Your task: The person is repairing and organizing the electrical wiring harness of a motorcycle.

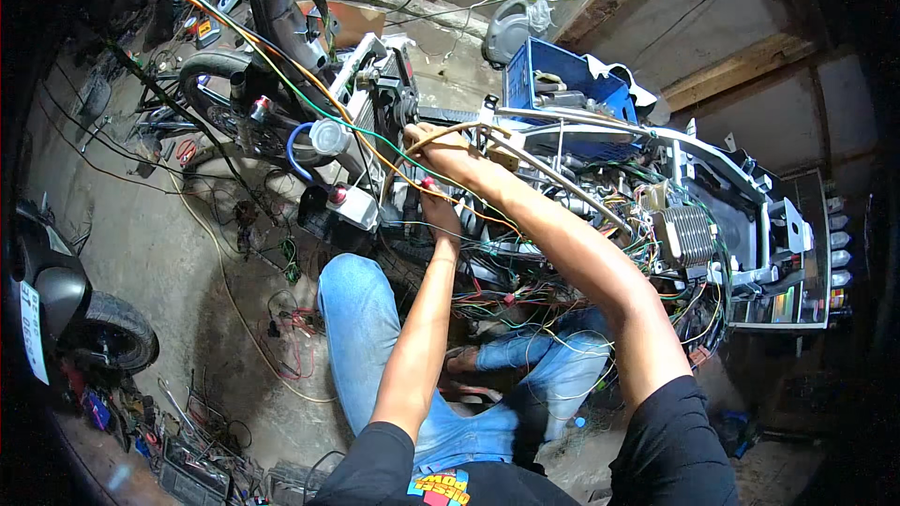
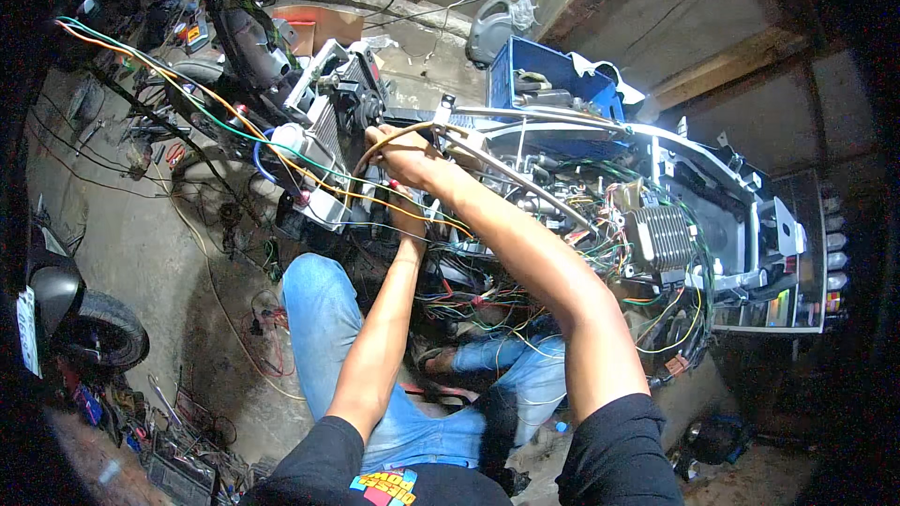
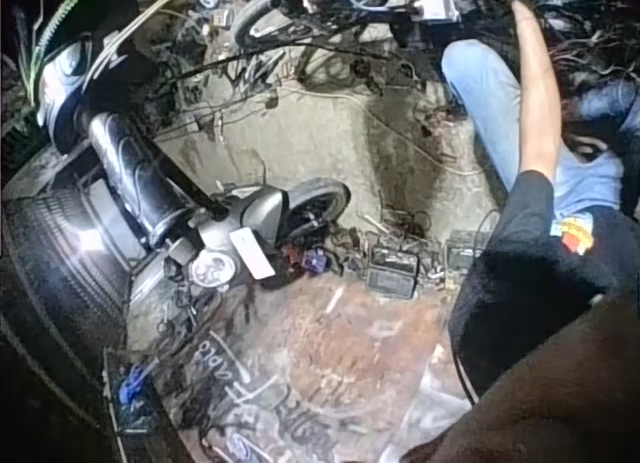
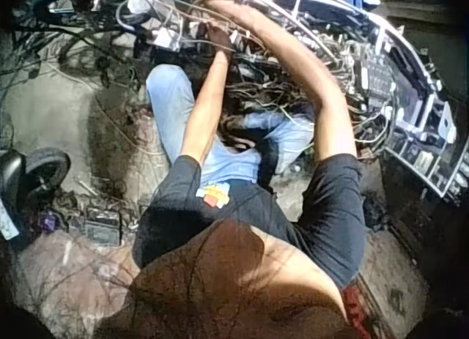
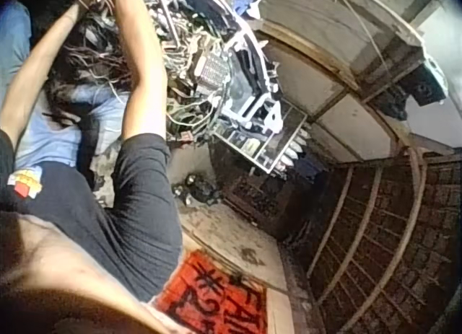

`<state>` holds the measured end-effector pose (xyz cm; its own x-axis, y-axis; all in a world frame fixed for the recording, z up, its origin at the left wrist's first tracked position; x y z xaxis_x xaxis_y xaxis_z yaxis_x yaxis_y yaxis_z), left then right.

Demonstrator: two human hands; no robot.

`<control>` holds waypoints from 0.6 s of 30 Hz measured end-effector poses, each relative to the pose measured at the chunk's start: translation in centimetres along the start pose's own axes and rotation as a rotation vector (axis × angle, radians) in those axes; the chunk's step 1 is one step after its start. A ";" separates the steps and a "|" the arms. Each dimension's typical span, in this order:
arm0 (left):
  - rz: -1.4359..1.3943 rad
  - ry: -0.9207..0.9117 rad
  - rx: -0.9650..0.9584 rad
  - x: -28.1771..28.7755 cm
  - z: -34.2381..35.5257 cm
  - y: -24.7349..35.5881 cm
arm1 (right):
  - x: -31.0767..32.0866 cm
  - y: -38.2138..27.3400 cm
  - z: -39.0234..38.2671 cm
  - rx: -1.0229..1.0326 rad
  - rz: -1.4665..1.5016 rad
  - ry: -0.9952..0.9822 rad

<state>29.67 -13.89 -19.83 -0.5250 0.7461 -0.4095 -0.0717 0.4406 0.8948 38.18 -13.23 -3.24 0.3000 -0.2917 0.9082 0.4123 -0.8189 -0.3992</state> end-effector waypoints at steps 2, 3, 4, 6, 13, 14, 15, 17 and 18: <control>0.006 0.008 -0.137 0.6 0.7 -0.4 | -0.2 -0.8 -0.1 0.059 -0.048 0.051; 0.044 0.023 -0.137 0.2 0.4 -0.4 | -0.5 -0.3 -0.1 0.077 -0.086 0.077; 0.082 0.039 -0.137 -0.2 0.1 -0.3 | -0.7 0.3 -0.2 0.096 -0.125 0.102; 0.122 0.062 -0.135 -0.6 -0.2 -0.4 | -0.6 0.5 -0.8 0.170 -0.238 0.209; 0.189 0.082 -0.052 -1.4 -0.8 -2.0 | -1.5 2.5 -0.2 0.195 -0.289 0.101; 0.180 0.073 -0.052 -1.9 -1.0 -2.1 | -2.1 4.0 0.2 0.228 -0.209 0.178; 0.156 0.051 -0.167 -0.6 -0.3 -2.3 | -2.4 2.9 0.5 0.245 -0.193 0.173; 0.184 0.003 -0.206 0.6 0.4 -2.4 | -1.6 0.9 0.2 0.195 -0.294 -0.003; 0.189 0.010 -0.212 1.0 0.8 -2.4 | -0.5 -0.9 -0.1 0.204 -0.290 -0.002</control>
<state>29.96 -13.82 -22.56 -0.5538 0.8000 -0.2309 -0.1469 0.1791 0.9728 37.60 -12.38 -3.29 0.1468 -0.0608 0.9873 0.6434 -0.7522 -0.1421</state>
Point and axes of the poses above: each hand's wrist, its own z-axis towards the middle knuckle, its own x-axis out of the back of the hand, y = z × x, the point moved 3 cm from there along z, towards the middle knuckle, and after that the axes turned 15 degrees about -x, right-handed, at the moved point
